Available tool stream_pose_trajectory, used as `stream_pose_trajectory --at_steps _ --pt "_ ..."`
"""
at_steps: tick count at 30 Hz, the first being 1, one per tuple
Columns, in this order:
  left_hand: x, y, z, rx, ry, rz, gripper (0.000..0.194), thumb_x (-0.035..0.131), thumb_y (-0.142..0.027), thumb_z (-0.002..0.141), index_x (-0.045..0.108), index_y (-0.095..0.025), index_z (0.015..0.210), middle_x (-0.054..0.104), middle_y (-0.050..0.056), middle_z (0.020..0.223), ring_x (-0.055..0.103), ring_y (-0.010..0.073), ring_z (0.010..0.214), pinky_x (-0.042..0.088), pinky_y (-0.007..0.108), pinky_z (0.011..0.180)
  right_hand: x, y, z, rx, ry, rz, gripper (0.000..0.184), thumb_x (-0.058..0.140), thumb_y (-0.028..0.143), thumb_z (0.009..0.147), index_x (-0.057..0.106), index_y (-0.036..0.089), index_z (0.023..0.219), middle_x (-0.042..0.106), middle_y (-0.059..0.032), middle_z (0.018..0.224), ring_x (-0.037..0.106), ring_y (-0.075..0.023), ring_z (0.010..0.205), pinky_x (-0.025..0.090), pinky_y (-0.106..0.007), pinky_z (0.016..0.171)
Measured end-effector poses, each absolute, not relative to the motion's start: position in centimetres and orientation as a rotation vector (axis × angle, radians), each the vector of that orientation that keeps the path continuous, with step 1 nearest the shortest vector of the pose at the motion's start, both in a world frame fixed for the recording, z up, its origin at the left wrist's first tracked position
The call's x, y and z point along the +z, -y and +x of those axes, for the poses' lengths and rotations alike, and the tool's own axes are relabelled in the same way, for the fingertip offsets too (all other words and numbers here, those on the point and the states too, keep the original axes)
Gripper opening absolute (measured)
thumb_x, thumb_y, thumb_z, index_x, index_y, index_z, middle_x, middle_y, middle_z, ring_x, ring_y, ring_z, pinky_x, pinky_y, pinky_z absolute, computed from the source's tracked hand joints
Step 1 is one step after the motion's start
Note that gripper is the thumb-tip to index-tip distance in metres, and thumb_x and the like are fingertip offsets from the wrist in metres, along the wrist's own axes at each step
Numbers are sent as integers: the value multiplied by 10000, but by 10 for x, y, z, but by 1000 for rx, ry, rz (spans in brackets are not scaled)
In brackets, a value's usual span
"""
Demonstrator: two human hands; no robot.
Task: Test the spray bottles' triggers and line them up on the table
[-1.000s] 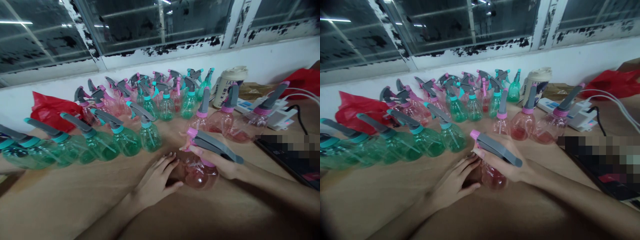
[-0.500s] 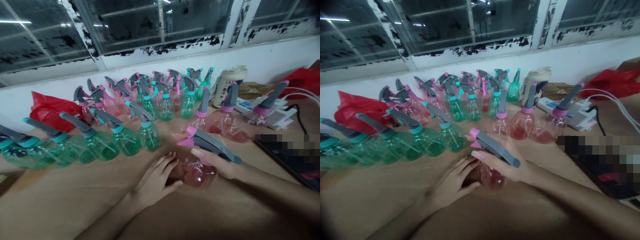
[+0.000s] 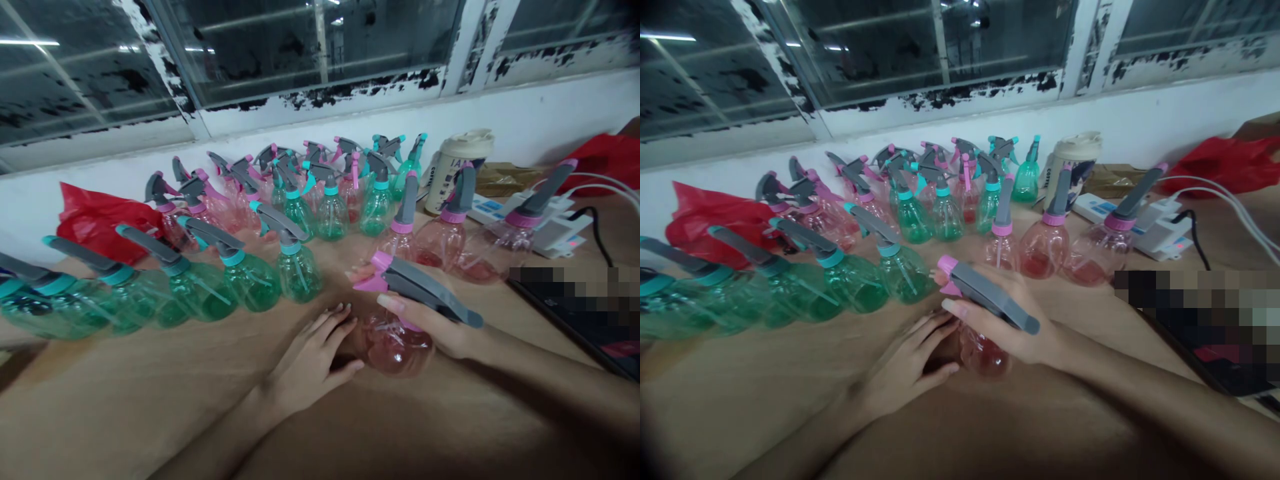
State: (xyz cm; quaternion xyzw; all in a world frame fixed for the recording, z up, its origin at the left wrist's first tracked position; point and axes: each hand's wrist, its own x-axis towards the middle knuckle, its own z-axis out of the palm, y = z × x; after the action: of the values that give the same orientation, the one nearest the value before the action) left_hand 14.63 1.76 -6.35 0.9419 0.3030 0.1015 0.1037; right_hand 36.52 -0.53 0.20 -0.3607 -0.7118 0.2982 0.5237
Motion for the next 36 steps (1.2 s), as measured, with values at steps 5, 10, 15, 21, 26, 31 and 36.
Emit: stream_pose_trajectory --at_steps 5,10,15,21,26,31,36 --pt "-62 -18 147 287 -884 2791 566 540 -463 899 410 -143 1347 434 130 1423 380 250 1324 326 440 1094 5 6 366 728 1710 -888 119 595 317 857 648 274 954 684 -5 936 653 -184 863 530 -333 785" --pt "-64 -17 146 304 -880 2791 567 541 -469 896 410 -151 1346 433 125 1424 378 254 1325 335 439 1089 11 6 366 716 1766 -897 100 547 325 881 613 251 869 643 -4 827 628 -169 766 512 -313 700" --pt "-64 -17 146 312 -885 2793 560 559 -449 890 412 -155 1343 436 118 1423 381 252 1325 328 442 1094 10 4 365 698 1779 -897 161 527 344 887 576 225 791 593 7 744 595 -147 678 477 -294 640" --pt "-62 -18 147 306 -879 2811 543 554 -448 893 424 -160 1335 434 118 1426 383 258 1326 338 454 1087 9 3 366 657 1819 -878 201 498 342 906 556 219 758 565 10 722 571 -134 653 457 -293 635" --pt "-65 -18 146 341 -875 2817 524 552 -444 894 434 -169 1325 449 118 1411 400 266 1313 360 459 1070 8 1 365 679 1824 -815 138 533 347 880 606 237 840 624 -9 815 615 -161 769 498 -315 716" --pt "-63 -18 147 313 -873 2824 499 535 -440 907 452 -165 1315 471 125 1390 411 276 1302 380 467 1052 5 3 362 724 1752 -868 176 588 325 849 637 262 1006 668 -20 940 639 -174 877 518 -317 786" --pt "-60 -18 148 287 -886 2837 481 488 -466 928 465 -169 1305 478 119 1386 412 272 1302 384 464 1049 5 5 362 672 1749 -889 136 590 315 845 660 255 945 667 -12 899 636 -160 817 521 -293 746"
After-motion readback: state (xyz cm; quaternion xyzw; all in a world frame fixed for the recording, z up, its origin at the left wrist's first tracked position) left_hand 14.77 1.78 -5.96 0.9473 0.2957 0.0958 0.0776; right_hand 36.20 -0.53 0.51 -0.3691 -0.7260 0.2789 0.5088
